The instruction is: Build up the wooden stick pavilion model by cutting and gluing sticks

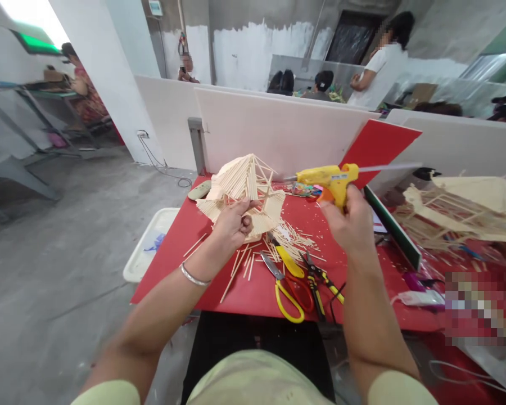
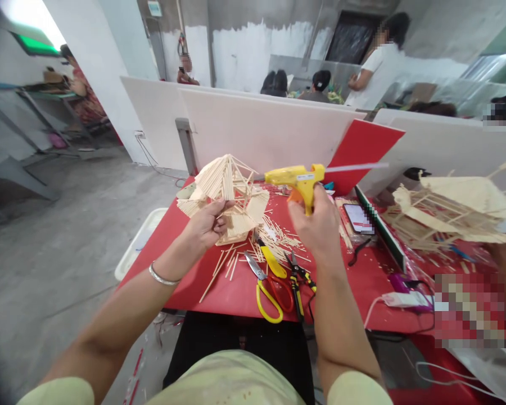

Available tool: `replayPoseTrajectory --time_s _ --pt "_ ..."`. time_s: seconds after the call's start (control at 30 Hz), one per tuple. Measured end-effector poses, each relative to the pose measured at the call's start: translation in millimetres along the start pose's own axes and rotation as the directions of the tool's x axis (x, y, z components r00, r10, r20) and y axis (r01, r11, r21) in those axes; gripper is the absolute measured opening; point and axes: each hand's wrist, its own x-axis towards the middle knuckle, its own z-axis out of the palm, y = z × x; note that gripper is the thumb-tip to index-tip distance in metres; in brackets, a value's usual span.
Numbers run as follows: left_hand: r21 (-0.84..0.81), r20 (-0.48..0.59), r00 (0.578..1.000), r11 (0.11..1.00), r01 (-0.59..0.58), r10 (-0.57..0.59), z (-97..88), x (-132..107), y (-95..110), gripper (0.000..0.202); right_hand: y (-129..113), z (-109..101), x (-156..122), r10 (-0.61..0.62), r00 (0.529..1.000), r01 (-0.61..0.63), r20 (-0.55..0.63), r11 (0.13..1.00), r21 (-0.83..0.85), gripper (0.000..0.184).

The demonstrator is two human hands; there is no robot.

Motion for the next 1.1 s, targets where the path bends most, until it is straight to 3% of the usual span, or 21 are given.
replayPoseTrajectory --time_s 0.1,0.23,0.5,1.1 --pt "0.013 0.0 1.0 1.0 -0.003 0.003 -1.5 2 -2 0.009 -41 7 17 -0.061 0.995 0.048 -0.076 0.986 -0.158 0.05" --pt "0.008 -0.026 1.0 1.0 -0.008 0.008 -0.4 2 -2 0.009 -63 24 29 -0.183 0.98 0.145 -0.079 0.927 -0.347 0.057" --pt "-0.014 0.022 1.0 1.0 -0.006 0.006 -0.2 0 -1 0.01 -73 22 40 -0.306 0.95 0.3 0.06 0.844 -0.444 0.046" --pt "0.012 -0.021 1.0 1.0 0.012 -0.012 2.3 0 -2 0.011 -73 21 41 -0.368 0.925 0.369 0.092 0.816 -0.444 0.041"
